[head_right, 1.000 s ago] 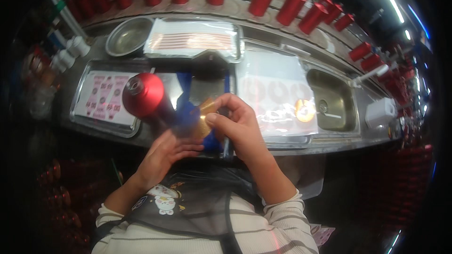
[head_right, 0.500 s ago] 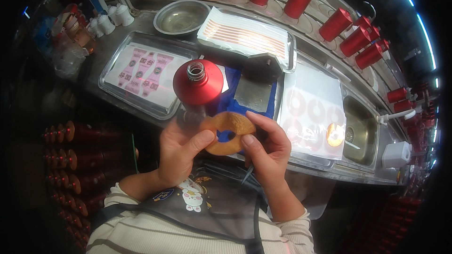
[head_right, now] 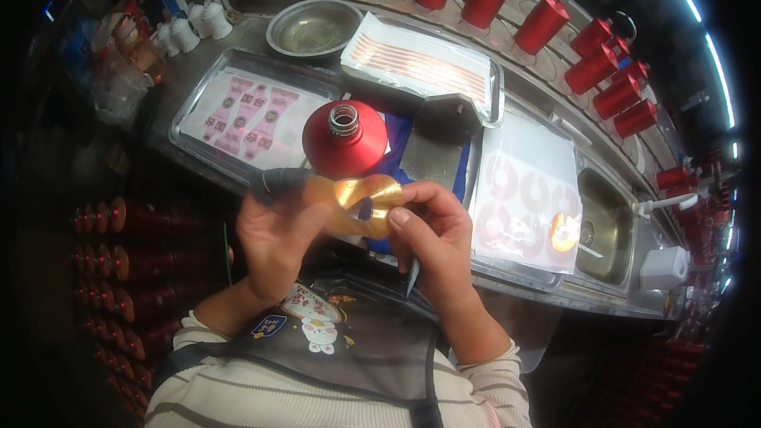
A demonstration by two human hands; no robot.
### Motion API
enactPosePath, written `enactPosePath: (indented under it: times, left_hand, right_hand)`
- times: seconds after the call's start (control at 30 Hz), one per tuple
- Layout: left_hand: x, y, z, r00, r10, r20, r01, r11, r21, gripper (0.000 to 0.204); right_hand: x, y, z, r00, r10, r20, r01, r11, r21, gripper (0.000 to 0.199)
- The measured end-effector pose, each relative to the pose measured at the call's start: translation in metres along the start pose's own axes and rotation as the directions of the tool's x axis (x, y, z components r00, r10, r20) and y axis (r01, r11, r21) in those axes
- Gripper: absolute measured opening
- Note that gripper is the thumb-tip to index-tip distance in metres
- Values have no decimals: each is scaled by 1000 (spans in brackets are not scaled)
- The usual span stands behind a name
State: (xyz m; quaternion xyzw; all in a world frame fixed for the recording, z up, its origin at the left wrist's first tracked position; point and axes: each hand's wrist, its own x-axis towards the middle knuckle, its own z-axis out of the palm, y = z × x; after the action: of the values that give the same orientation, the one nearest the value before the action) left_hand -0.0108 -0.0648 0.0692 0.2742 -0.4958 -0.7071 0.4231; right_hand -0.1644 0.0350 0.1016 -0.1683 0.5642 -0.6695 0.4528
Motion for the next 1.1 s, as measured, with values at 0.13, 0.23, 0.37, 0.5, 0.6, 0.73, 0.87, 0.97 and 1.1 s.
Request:
enactPosePath:
  times: [0.13,0.23,0.37,0.5,0.6,0.73,0.87,0.97,1.1]
  left_hand:
    - [13,-1,2,993,119,-6,-118,990,76,35]
    - [27,-2,6,977,212,-38,-206,972,116,34]
    - [48,-14,-1,943,327,-56,-296,906,303,38]
    - [58,-16,-5,988,140,-60,-140,990,1,49]
    - [68,-16,-11,1000,-12,-7,10,973,-229,47]
    - [76,-19,-11,966,-138,217,208,914,-349,54]
    - [65,-20,-8,967,-96,235,158,953,-258,62]
    - [57,-21,-9,969,-60,240,115,969,-220,66]
    - [57,-20,-11,967,-55,248,116,964,-239,69]
  right_hand:
    - [8,4,13,957,-278,-86,269,957,-106,29]
    - [28,14,13,878,-472,-73,449,868,-214,38]
    - [47,10,23,902,-429,-60,407,887,-216,41]
    - [64,15,25,906,-412,-98,389,901,-194,46]
    - [58,16,24,947,-309,-91,303,950,-72,52]
    - [52,25,29,909,-416,-25,403,894,-196,63]
    - [57,25,33,897,-442,-30,423,874,-239,66]
    - [59,15,15,956,-287,51,292,941,-170,70]
    - [58,13,12,962,-260,86,272,941,-199,74]
